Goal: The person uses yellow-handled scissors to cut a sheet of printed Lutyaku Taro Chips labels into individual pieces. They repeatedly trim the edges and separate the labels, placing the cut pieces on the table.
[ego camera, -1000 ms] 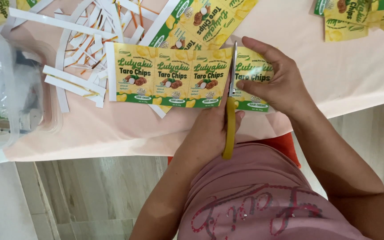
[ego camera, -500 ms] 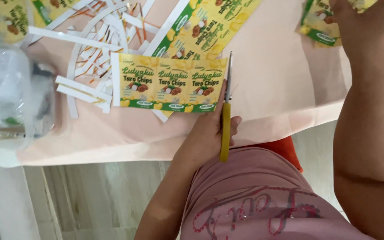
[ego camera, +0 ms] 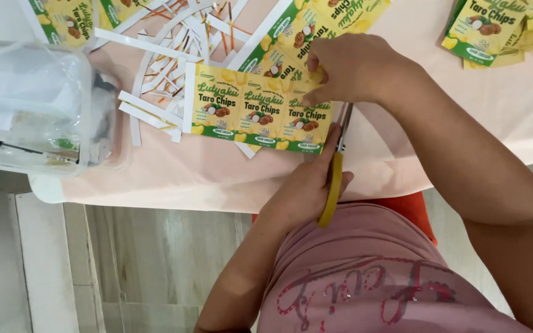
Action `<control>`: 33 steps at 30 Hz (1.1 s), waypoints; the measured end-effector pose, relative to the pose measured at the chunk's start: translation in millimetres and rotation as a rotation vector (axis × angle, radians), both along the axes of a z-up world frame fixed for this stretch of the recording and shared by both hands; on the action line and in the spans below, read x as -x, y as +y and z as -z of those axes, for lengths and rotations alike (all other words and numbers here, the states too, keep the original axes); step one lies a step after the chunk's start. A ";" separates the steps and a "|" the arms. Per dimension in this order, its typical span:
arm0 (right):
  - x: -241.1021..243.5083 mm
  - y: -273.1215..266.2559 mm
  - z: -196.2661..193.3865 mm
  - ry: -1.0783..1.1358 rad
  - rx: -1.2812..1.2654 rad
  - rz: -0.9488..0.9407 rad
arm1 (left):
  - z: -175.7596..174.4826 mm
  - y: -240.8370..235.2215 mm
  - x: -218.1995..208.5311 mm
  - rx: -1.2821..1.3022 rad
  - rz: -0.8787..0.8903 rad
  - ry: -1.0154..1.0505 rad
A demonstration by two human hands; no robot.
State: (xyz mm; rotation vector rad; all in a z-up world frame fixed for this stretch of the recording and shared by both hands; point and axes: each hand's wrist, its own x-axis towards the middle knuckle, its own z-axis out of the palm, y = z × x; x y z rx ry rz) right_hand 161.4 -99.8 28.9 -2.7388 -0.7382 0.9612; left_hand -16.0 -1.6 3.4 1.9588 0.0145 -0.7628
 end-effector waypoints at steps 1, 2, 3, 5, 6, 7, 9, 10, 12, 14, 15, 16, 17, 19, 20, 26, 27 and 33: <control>-2.1 -2.2 0.6 -0.005 -0.002 -0.005 | -0.8 -0.5 -0.3 -0.002 -0.005 -0.005; -3.4 -4.5 1.2 0.110 -0.107 0.013 | -2.0 -0.9 0.3 0.000 -0.001 0.004; -5.0 -6.9 1.7 0.224 -0.213 0.030 | -3.2 -1.4 0.6 0.002 0.003 0.012; -10.4 -15.6 3.3 0.265 -0.287 0.019 | -5.6 -0.4 0.5 -0.003 0.040 0.044; -12.2 -20.6 4.5 0.312 -0.359 0.012 | -6.6 -0.3 1.4 -0.005 0.080 0.084; -15.5 -33.7 16.0 0.311 -0.357 0.012 | -11.1 0.5 3.1 -0.003 0.080 0.082; -24.3 -59.0 38.1 0.466 -0.745 0.192 | -20.2 2.2 5.4 -0.024 0.072 0.084; -22.6 -65.7 42.2 0.466 -0.742 0.189 | -21.1 3.5 7.0 -0.022 0.068 0.083; -19.5 -80.0 50.4 0.678 -1.167 0.795 | -22.8 5.9 9.7 -0.020 0.012 0.066; -7.8 -82.9 48.8 0.774 -1.390 0.731 | -21.4 9.9 12.8 0.017 -0.049 0.013; -2.1 -85.3 47.8 0.873 -1.612 0.655 | -20.7 11.4 13.6 0.053 -0.109 -0.039; 4.8 -82.7 46.9 0.865 -1.616 0.657 | -20.6 11.5 13.1 0.054 -0.102 -0.043; 11.6 -80.0 45.9 0.845 -1.643 0.720 | -20.6 11.6 12.6 0.132 -0.175 -0.078; 18.1 -76.2 56.9 0.819 -1.675 0.783 | -16.2 10.5 11.0 0.210 -0.242 -0.116; 16.9 -74.8 69.3 0.840 -1.619 0.822 | -11.6 9.0 9.7 0.250 -0.268 -0.213; 35.6 -39.5 52.1 0.476 -1.624 1.200 | -8.3 3.0 -12.5 0.118 -0.280 -0.523; 36.9 -35.5 48.4 0.353 -1.665 1.201 | -6.3 3.1 -19.0 0.058 -0.278 -0.616; 37.7 -35.0 38.3 0.288 -1.709 0.930 | -27.5 2.0 -35.3 -0.049 -0.233 -0.575</control>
